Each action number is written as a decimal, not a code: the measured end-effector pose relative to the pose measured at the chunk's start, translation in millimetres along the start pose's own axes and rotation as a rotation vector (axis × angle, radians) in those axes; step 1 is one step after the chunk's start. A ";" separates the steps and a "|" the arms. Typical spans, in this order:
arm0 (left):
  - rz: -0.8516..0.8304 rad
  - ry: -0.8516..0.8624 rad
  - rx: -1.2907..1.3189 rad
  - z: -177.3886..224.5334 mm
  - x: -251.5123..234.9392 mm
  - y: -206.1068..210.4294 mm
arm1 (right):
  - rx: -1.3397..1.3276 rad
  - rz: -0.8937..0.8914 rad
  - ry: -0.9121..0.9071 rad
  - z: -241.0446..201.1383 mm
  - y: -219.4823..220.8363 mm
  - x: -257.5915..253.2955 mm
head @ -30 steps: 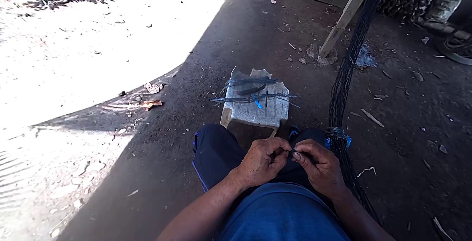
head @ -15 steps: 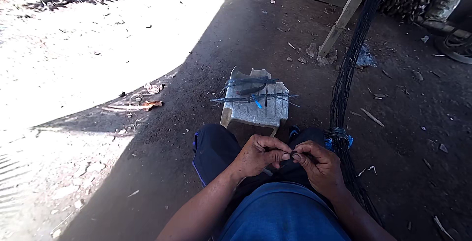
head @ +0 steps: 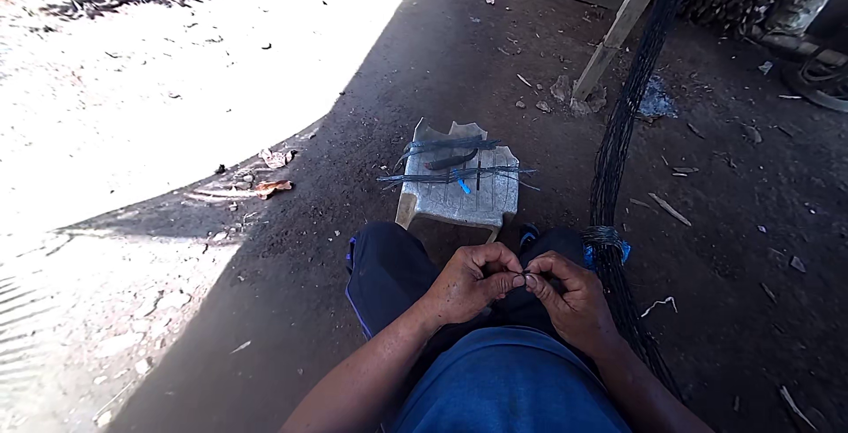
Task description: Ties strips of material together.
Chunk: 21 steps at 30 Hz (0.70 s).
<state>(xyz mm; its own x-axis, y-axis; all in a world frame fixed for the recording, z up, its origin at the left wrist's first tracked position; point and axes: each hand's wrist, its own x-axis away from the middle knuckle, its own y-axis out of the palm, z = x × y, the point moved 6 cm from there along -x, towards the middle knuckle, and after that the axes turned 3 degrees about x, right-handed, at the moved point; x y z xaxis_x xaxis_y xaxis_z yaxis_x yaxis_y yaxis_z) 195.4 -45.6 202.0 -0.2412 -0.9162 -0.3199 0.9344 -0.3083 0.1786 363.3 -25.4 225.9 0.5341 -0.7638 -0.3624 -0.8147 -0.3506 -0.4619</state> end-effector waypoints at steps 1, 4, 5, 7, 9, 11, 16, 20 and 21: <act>0.001 0.008 -0.009 1.1 -0.3 -0.2 | -0.001 -0.007 -0.002 -0.7 0.4 -0.5; -0.020 0.006 -0.027 1.9 -2.6 0.4 | -0.018 -0.010 -0.002 0.2 -0.2 -0.4; -0.027 -0.002 -0.023 1.4 -3.1 0.9 | -0.020 -0.013 0.003 0.6 -0.5 -0.1; -0.025 -0.014 -0.011 0.3 -3.1 0.9 | -0.023 -0.014 0.013 1.1 -1.0 0.1; -0.022 -0.011 -0.018 0.4 -3.1 1.1 | -0.036 -0.003 0.014 2.1 -2.4 0.1; -0.016 -0.010 -0.038 0.9 -2.5 0.9 | -0.049 -0.001 0.019 2.6 -2.5 -0.1; -0.012 -0.027 -0.106 -0.1 -1.6 -1.2 | -0.060 -0.023 0.029 3.3 -0.8 -0.6; -0.036 -0.027 -0.069 -1.1 -2.3 -1.3 | -0.116 -0.035 0.017 3.1 -1.4 -1.6; -0.027 -0.021 -0.058 -0.7 -2.5 -1.2 | -0.117 -0.032 0.017 3.1 -1.6 -1.6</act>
<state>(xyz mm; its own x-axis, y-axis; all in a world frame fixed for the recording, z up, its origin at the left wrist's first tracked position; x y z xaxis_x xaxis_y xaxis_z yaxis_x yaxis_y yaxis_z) 195.1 -42.8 202.0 -0.2715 -0.9131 -0.3042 0.9410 -0.3182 0.1154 364.4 -21.9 224.8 0.5568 -0.7602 -0.3346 -0.8188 -0.4347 -0.3750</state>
